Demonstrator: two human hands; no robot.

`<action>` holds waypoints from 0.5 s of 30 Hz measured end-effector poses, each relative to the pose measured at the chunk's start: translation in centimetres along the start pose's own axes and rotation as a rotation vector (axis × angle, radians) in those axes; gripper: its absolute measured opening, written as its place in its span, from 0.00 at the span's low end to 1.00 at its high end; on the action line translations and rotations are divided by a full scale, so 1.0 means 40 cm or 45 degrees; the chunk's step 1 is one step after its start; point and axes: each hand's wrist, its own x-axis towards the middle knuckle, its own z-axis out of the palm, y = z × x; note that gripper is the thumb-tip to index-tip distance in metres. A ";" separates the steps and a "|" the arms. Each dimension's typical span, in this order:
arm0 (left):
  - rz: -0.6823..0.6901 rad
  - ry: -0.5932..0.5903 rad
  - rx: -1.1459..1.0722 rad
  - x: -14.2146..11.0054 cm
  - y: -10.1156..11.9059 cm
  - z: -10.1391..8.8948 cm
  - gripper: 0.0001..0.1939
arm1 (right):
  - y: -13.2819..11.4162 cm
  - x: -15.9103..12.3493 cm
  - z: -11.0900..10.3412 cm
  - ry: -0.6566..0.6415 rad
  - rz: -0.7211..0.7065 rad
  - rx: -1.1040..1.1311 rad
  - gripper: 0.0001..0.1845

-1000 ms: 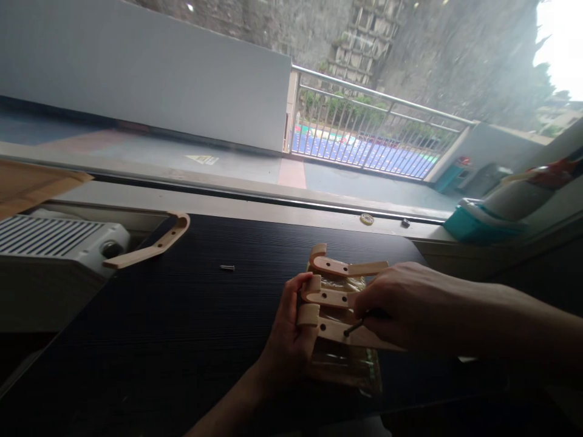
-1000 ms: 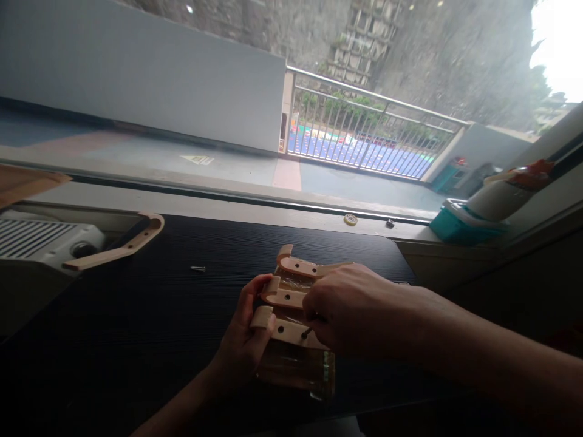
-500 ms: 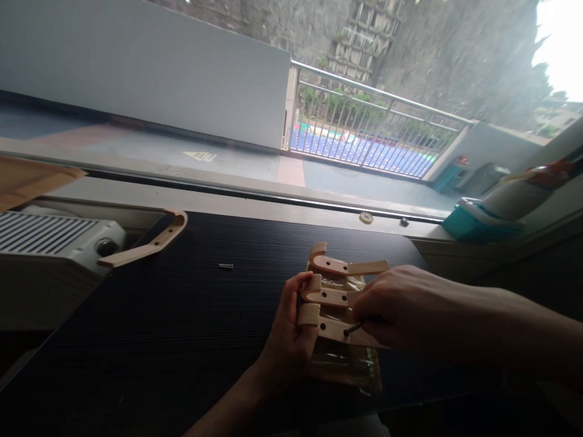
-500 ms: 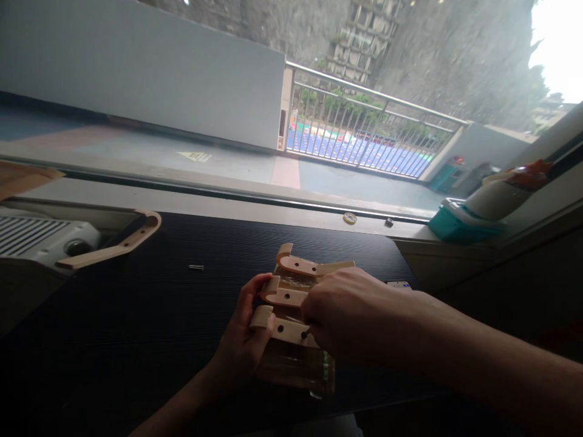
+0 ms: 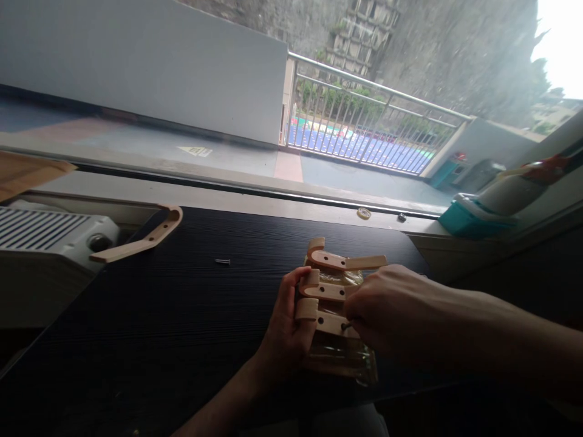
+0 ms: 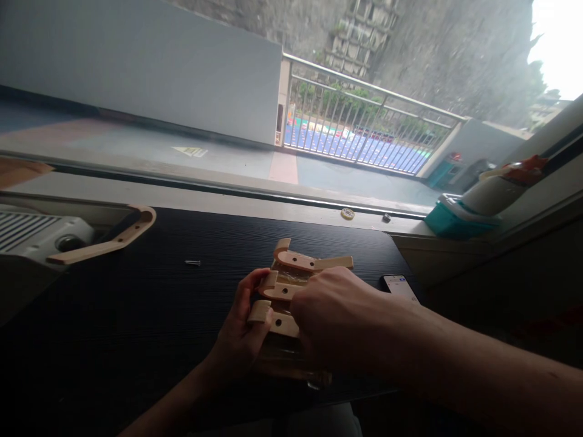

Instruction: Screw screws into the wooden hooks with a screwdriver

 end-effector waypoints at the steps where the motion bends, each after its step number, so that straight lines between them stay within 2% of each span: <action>1: -0.001 0.007 0.006 0.000 0.000 0.000 0.28 | -0.004 0.003 0.000 -0.024 -0.013 -0.012 0.08; 5: -0.012 -0.001 0.011 0.003 -0.001 -0.003 0.29 | 0.010 0.018 0.016 0.030 0.037 -0.026 0.10; 8: -0.015 -0.014 -0.005 0.002 -0.002 -0.002 0.29 | 0.039 0.027 0.037 0.115 0.188 -0.010 0.18; 11: 0.009 -0.001 -0.026 0.001 -0.002 0.002 0.31 | 0.059 0.019 0.041 0.159 0.347 -0.004 0.18; 13: 0.019 0.004 -0.064 0.001 -0.002 0.005 0.30 | 0.063 0.000 0.030 0.172 0.272 0.006 0.15; 15: 0.019 0.008 -0.079 0.002 0.000 0.007 0.30 | 0.064 -0.025 0.014 0.175 0.109 0.033 0.13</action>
